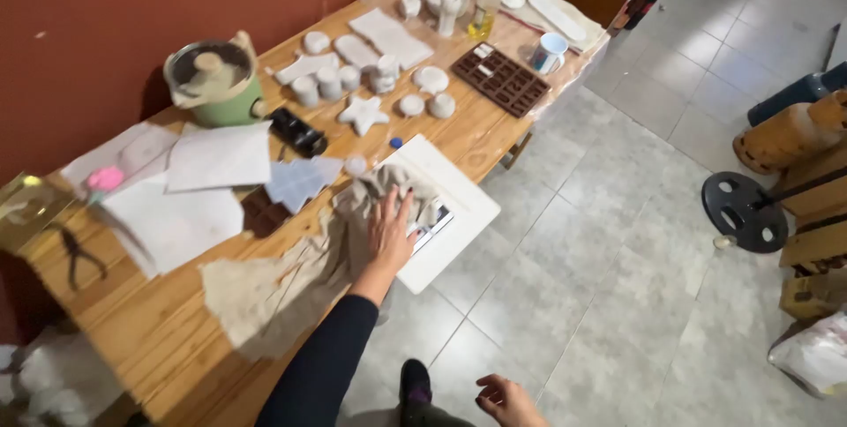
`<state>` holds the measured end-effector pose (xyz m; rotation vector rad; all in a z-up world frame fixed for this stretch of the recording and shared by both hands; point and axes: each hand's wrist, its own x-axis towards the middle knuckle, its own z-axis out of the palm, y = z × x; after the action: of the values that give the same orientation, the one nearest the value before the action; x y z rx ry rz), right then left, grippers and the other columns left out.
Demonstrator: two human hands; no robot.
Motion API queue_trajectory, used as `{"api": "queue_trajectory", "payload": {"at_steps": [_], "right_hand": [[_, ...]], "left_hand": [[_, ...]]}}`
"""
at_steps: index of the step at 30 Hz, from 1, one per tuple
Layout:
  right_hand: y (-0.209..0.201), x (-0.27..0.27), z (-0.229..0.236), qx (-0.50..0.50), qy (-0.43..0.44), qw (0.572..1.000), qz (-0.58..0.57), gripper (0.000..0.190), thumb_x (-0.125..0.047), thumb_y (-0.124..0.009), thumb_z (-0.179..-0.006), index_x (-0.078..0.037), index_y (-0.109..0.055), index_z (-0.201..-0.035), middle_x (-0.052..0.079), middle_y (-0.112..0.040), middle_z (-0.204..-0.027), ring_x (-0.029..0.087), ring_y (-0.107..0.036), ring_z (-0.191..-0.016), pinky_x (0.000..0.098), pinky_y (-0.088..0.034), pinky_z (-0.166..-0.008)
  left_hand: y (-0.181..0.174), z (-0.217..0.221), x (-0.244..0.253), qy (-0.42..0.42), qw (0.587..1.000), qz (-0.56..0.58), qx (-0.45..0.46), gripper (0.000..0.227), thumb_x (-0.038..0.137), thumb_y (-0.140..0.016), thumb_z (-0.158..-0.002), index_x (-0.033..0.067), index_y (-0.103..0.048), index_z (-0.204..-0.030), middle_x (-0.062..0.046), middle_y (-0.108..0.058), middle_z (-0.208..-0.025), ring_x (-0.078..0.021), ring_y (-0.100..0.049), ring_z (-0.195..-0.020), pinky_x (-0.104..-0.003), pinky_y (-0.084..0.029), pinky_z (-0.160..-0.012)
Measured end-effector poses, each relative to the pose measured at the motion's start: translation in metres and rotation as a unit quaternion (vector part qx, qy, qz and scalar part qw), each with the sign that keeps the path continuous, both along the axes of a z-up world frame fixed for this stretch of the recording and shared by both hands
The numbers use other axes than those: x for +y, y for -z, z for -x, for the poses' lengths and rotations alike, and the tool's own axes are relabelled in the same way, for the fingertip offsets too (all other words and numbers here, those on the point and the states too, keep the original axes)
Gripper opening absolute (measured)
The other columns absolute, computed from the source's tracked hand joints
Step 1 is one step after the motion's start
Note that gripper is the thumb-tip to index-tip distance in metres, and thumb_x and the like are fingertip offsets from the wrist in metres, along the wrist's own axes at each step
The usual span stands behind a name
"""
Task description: Removing excess material and inspecting white cast plaster or wax objects at a workbench.
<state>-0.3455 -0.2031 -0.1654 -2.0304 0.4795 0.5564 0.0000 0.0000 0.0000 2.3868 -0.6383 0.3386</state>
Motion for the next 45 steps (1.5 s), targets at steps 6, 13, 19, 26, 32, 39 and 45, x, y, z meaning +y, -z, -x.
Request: {"api": "queue_trajectory", "payload": {"at_steps": [6, 13, 19, 26, 32, 39, 45], "right_hand": [[-0.032, -0.060, -0.066, -0.021, 0.004, 1.000, 0.009, 0.035, -0.022, -0.073, -0.090, -0.007, -0.068, -0.121, 0.007, -0.081, -0.096, 0.018, -0.078, -0.090, 0.0322, -0.063, -0.083], [-0.004, -0.070, -0.180, 0.020, 0.243, 0.917, -0.314, 0.046, -0.017, -0.063, -0.093, -0.002, -0.055, -0.136, 0.015, -0.073, -0.122, 0.028, -0.071, -0.110, 0.0422, -0.059, -0.094], [0.083, -0.078, -0.270, -0.031, 0.303, 0.742, -0.598, 0.029, -0.010, -0.067, -0.095, -0.008, -0.058, -0.123, 0.011, -0.066, -0.126, 0.031, -0.061, -0.117, 0.0464, -0.055, -0.102], [0.034, -0.063, -0.291, -0.064, 0.329, 0.790, -0.513, 0.017, -0.006, -0.066, -0.095, -0.009, -0.061, -0.111, 0.008, -0.069, -0.112, 0.026, -0.068, -0.104, 0.0471, -0.057, -0.091], [0.016, -0.080, -0.281, -0.107, 0.316, 0.791, -0.512, 0.025, -0.003, -0.062, -0.096, -0.007, -0.062, -0.121, 0.008, -0.070, -0.116, 0.024, -0.067, -0.108, 0.0463, -0.056, -0.093], [-0.019, -0.075, -0.220, -0.107, 0.323, 0.803, -0.489, 0.024, -0.003, -0.060, -0.095, -0.005, -0.063, -0.119, 0.008, -0.070, -0.117, 0.024, -0.066, -0.115, 0.0487, -0.056, -0.100], [0.004, 0.014, -0.154, 0.001, 0.346, 0.814, -0.467, 0.021, -0.005, -0.062, -0.094, -0.003, -0.065, -0.115, 0.008, -0.073, -0.111, 0.022, -0.071, -0.101, 0.0412, -0.062, -0.089]], "left_hand": [[0.094, -0.074, -0.016, -0.024, 0.987, -0.161, 0.012, 0.048, 0.005, -0.063, -0.098, 0.0215, -0.062, -0.143, -0.011, -0.057, -0.122, -0.0335, -0.057, -0.116, -0.045, -0.054, -0.088], [0.089, -0.003, 0.140, -0.064, 0.993, -0.053, -0.085, 0.026, 0.004, -0.064, -0.082, 0.0107, -0.076, -0.104, -0.007, -0.061, -0.114, -0.0292, -0.060, -0.112, -0.041, -0.055, -0.090], [0.082, 0.077, 0.245, -0.269, 0.950, -0.152, 0.038, 0.013, 0.010, -0.068, -0.087, 0.0117, -0.077, -0.096, -0.007, -0.063, -0.111, -0.0307, -0.061, -0.110, -0.045, -0.051, -0.087], [0.030, 0.075, 0.169, -0.219, 0.969, -0.114, 0.028, 0.075, 0.036, -0.077, -0.066, 0.0034, -0.057, -0.130, -0.018, -0.047, -0.143, -0.0412, -0.040, -0.138, -0.062, -0.035, -0.110], [0.075, 0.051, 0.176, -0.162, 0.968, -0.172, 0.083, 0.078, 0.033, -0.081, -0.065, 0.0140, -0.060, -0.137, -0.015, -0.047, -0.146, -0.0399, -0.034, -0.141, -0.063, -0.033, -0.106], [0.117, 0.046, 0.295, -0.285, 0.957, -0.037, -0.029, 0.048, -0.012, -0.063, -0.067, 0.0056, -0.069, -0.111, -0.012, -0.064, -0.124, -0.0350, -0.060, -0.121, -0.046, -0.049, -0.106], [0.125, 0.044, 0.420, -0.386, 0.920, 0.050, -0.047, 0.044, -0.007, -0.062, -0.079, -0.0021, -0.062, -0.122, -0.025, -0.059, -0.129, -0.0470, -0.057, -0.121, -0.052, -0.048, -0.103]]}}
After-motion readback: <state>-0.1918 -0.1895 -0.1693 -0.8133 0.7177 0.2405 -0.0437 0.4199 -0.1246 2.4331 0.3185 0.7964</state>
